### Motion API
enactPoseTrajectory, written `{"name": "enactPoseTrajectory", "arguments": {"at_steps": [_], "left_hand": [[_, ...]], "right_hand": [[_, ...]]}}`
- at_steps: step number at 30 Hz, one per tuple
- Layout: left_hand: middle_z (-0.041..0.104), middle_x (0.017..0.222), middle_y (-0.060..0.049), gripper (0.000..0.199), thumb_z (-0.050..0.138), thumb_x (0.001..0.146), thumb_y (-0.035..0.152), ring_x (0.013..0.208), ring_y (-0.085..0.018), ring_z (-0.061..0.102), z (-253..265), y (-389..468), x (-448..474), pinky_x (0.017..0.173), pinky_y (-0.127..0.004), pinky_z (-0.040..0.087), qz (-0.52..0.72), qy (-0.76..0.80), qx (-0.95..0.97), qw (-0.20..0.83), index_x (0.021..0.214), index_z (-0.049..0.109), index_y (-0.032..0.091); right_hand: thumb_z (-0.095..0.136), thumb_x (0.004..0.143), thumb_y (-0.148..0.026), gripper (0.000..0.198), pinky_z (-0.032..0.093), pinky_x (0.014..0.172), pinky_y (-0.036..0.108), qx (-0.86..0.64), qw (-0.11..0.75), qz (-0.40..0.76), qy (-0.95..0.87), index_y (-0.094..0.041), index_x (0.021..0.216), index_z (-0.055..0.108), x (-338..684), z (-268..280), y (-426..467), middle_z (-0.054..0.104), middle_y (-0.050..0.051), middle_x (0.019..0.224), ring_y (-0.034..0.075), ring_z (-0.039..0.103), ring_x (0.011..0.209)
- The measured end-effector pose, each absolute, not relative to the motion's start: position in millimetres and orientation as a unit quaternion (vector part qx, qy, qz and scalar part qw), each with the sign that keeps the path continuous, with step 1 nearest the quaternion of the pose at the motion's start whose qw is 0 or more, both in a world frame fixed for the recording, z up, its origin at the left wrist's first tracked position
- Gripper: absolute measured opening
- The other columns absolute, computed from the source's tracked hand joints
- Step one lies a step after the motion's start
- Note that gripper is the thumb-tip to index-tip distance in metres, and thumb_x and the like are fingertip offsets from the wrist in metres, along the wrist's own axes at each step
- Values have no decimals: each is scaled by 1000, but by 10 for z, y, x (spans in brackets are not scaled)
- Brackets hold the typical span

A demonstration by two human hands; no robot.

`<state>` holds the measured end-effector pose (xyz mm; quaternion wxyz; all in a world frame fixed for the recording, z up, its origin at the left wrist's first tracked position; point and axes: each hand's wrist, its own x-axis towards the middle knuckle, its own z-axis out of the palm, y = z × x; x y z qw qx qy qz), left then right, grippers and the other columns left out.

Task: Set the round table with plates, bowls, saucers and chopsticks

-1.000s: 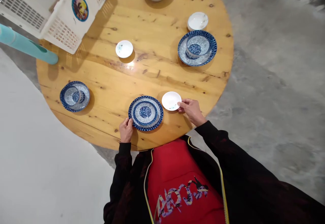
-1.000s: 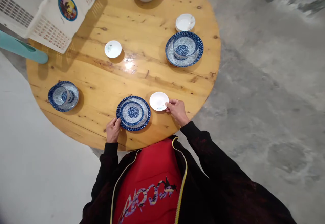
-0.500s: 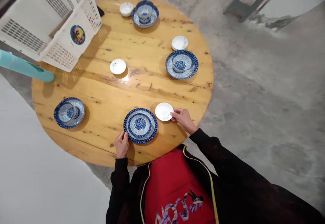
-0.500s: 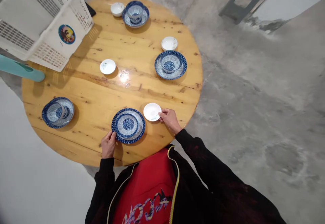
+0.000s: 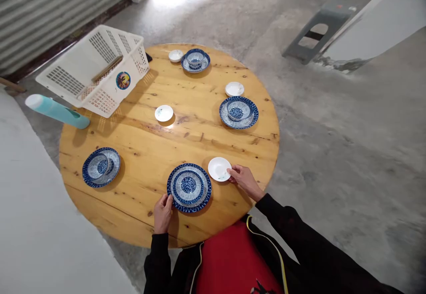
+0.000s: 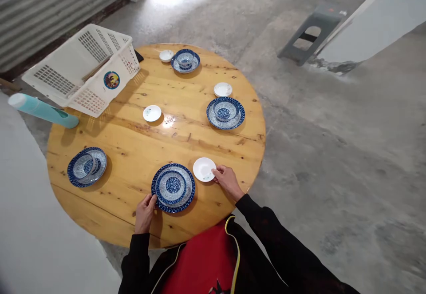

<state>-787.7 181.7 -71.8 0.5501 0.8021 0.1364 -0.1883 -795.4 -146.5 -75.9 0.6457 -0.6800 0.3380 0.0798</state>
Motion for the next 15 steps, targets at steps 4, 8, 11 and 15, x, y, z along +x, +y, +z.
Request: {"name": "enactPoseTrajectory", "arguments": {"at_steps": [4, 8, 11, 15], "left_hand": [[60, 70, -1, 46, 57, 80, 63, 67, -15, 54, -661, 1823, -7867, 62, -25, 47, -185, 136, 803, 550, 78, 64, 17], [64, 71, -1, 42, 58, 81, 58, 67, -14, 60, -631, 1898, -7836, 66, -26, 53, -158, 189, 794, 556, 81, 66, 17], [69, 79, -3, 43, 60, 80, 57, 65, -13, 64, -679, 1975, -7799, 68, -28, 58, -124, 234, 759, 595, 90, 65, 16], [69, 76, -3, 40, 64, 78, 51, 61, -11, 64, -702, 2024, -7764, 62, -25, 58, -89, 259, 744, 609, 91, 66, 13]], "right_hand": [[69, 73, -47, 31, 48, 53, 24, -682, 630, 86, 360, -16, 71, 64, -7977, -738, -1502, 64, 3, 57, 15, 60, 54], [69, 77, -43, 30, 49, 51, 23, -697, 614, 52, 366, -16, 65, 61, -8010, -677, -1637, 64, 4, 56, 14, 60, 51], [71, 79, -40, 28, 51, 51, 22, -696, 612, -7, 375, -17, 67, 61, -7968, -661, -1755, 63, 2, 61, 13, 60, 52], [70, 81, -30, 19, 52, 53, 21, -688, 610, -5, 394, -16, 71, 61, -7864, -635, -1808, 63, 2, 66, 11, 61, 54]]}}
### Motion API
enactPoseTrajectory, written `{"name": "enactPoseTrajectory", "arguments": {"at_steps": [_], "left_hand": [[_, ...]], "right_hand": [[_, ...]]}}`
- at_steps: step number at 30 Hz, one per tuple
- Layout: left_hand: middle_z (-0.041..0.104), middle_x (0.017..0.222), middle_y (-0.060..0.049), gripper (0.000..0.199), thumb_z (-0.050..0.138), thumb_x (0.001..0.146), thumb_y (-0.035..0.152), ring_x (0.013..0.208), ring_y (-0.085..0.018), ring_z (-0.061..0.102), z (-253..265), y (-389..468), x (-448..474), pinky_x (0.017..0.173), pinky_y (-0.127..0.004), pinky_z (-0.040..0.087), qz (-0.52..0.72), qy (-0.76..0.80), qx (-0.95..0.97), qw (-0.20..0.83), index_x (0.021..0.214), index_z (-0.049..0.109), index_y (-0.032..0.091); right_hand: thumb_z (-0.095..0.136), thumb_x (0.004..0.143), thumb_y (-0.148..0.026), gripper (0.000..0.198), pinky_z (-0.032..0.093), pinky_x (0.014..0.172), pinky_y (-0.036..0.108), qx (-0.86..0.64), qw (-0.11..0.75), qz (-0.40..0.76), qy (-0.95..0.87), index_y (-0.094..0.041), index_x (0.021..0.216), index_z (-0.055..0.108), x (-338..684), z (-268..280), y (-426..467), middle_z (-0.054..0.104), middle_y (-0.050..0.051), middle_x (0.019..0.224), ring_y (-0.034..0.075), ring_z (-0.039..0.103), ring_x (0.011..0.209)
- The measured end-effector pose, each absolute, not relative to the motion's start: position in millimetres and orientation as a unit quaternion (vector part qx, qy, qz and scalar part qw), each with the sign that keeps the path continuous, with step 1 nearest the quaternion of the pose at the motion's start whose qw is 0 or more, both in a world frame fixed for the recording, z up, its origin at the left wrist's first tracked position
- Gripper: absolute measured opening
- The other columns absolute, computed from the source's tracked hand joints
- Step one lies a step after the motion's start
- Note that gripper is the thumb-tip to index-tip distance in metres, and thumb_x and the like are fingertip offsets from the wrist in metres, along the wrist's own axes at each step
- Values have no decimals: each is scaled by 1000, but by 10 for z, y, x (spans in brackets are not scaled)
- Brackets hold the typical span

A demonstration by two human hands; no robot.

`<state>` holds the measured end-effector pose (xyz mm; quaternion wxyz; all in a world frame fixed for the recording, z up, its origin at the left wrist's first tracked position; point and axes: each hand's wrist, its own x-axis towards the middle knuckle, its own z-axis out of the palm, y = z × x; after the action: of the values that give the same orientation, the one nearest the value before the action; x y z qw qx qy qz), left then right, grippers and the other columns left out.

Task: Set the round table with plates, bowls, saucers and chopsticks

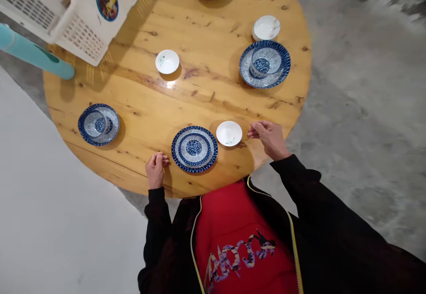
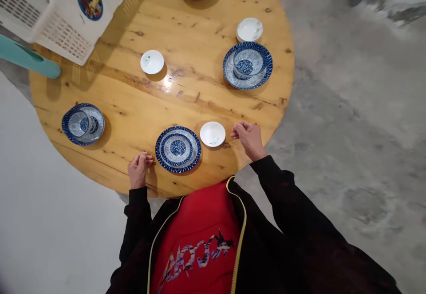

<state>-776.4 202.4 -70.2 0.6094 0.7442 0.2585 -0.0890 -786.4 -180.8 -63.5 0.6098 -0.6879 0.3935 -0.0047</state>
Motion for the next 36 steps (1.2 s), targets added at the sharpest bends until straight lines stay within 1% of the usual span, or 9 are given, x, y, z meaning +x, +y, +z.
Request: {"name": "enactPoseTrajectory", "arguments": {"at_steps": [4, 8, 12, 17, 22, 25, 27, 32, 36], "left_hand": [[69, 76, -3, 39, 63, 80, 49, 60, -10, 64, -666, 2010, -7752, 60, -26, 59, -67, 256, 739, 620, 93, 66, 12], [68, 79, -3, 40, 64, 79, 50, 62, -11, 64, -675, 2026, -7739, 61, -29, 60, -64, 262, 735, 622, 94, 66, 13], [70, 82, -5, 39, 61, 81, 50, 65, -11, 66, -708, 2063, -7716, 65, -27, 60, -58, 258, 754, 601, 95, 66, 13], [71, 82, -5, 38, 61, 82, 49, 66, -11, 66, -716, 2057, -7695, 67, -26, 58, -60, 259, 753, 602, 94, 66, 14], [71, 80, -4, 34, 59, 82, 47, 64, -12, 66, -650, 2050, -7494, 66, -25, 56, -56, 238, 768, 592, 90, 67, 15], [70, 78, -3, 28, 58, 84, 43, 65, -13, 67, -577, 2015, -7168, 66, -25, 54, -53, 195, 789, 580, 86, 67, 17], [71, 76, -3, 24, 57, 85, 39, 67, -14, 68, -529, 1963, -6873, 68, -25, 53, -53, 158, 808, 565, 82, 66, 18], [71, 75, -3, 19, 53, 89, 31, 68, -15, 70, -490, 1742, -6025, 67, -24, 50, -60, 119, 839, 527, 78, 63, 18], [71, 74, -3, 15, 53, 89, 27, 71, -17, 70, -525, 1518, -5420, 75, -28, 49, -65, 106, 875, 467, 82, 64, 19]], "right_hand": [[67, 80, -22, 15, 52, 53, 22, -695, 608, 8, 385, -17, 67, 61, -7820, -604, -1746, 63, 2, 64, 12, 60, 53], [68, 78, -24, 12, 51, 53, 22, -718, 582, 30, 381, -17, 69, 64, -7824, -613, -1698, 64, 1, 62, 13, 61, 55], [67, 76, -25, 10, 51, 53, 24, -740, 566, 68, 358, -17, 71, 66, -7810, -669, -1686, 63, 1, 59, 15, 60, 56], [67, 75, -30, 14, 45, 53, 24, -792, 522, 87, 304, -17, 70, 66, -7805, -739, -1676, 62, -1, 59, 14, 56, 54], [62, 78, -39, 23, 47, 57, 27, -846, 452, 75, 274, -18, 70, 69, -7740, -714, -1798, 67, 3, 62, 20, 63, 63], [62, 78, -42, 26, 50, 59, 29, -842, 464, 50, 269, -18, 77, 70, -7479, -666, -1869, 70, 4, 67, 22, 66, 64], [63, 77, -41, 24, 51, 61, 29, -846, 474, 32, 242, -18, 77, 70, -7192, -596, -1845, 70, 4, 69, 21, 68, 64], [64, 79, -31, 15, 51, 58, 25, -848, 512, 19, 137, -17, 78, 70, -6285, -393, -1501, 71, 4, 71, 18, 68, 64], [64, 79, -18, 8, 51, 53, 21, -821, 548, 51, 151, -14, 74, 69, -5566, -378, -1132, 70, 5, 69, 14, 66, 57]]}}
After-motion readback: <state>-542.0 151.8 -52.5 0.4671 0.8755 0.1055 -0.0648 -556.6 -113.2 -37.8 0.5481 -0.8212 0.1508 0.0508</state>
